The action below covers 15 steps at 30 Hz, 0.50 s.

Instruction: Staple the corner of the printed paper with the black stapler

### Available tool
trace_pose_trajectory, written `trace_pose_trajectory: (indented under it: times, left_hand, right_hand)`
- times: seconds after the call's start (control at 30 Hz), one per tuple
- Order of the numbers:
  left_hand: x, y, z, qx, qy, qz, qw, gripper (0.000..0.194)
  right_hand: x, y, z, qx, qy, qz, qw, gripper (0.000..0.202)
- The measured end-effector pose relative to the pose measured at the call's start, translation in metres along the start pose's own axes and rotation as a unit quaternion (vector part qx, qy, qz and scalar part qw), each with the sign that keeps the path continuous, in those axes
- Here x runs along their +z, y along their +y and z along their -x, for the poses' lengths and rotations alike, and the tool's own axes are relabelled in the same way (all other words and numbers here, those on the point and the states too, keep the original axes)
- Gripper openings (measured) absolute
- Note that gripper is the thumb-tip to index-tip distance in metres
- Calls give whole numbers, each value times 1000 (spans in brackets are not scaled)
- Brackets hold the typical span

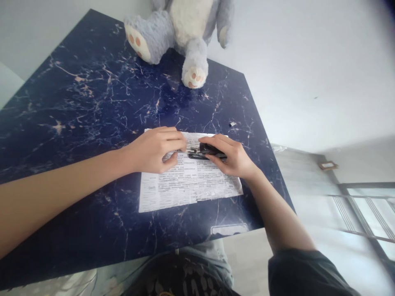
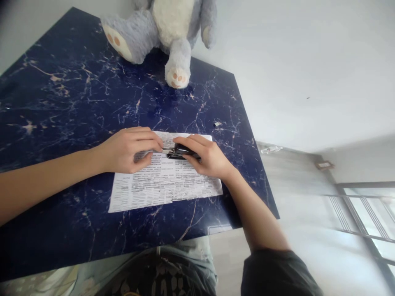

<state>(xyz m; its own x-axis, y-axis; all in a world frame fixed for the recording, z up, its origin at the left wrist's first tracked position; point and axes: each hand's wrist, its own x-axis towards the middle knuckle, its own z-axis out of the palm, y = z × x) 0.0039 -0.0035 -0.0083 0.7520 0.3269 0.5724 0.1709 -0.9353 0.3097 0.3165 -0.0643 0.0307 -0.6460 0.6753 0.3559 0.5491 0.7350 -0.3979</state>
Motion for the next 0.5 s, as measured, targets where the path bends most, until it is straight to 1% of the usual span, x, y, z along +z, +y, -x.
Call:
trace_pose_trajectory:
  times: [0.13, 0.2, 0.27, 0.37, 0.43, 0.5]
  left_hand:
    - [3, -4, 1, 17, -1, 7, 1000, 34]
    - [4, -6, 1, 26, 0, 17, 1000, 35]
    - [4, -7, 1, 19, 2, 15, 1000, 28]
    - [2, -3, 0, -18, 8, -8, 1000, 15]
    - [1, 1, -1, -39, 16, -20, 999, 13]
    - [0, 3, -3, -46, 18, -23, 999, 11]
  right_hand:
    - [-11, 14, 5, 11, 7, -16, 1000, 42]
    - [-11, 17, 6, 0, 18, -35, 999, 41]
    - [-6, 16, 3, -22, 31, -57, 998, 43]
    - [9, 4, -4, -52, 41, -89, 994, 50]
    - [20, -7, -9, -53, 43, -89, 994, 52]
    - [28, -16, -14, -45, 44, -75, 995, 50]
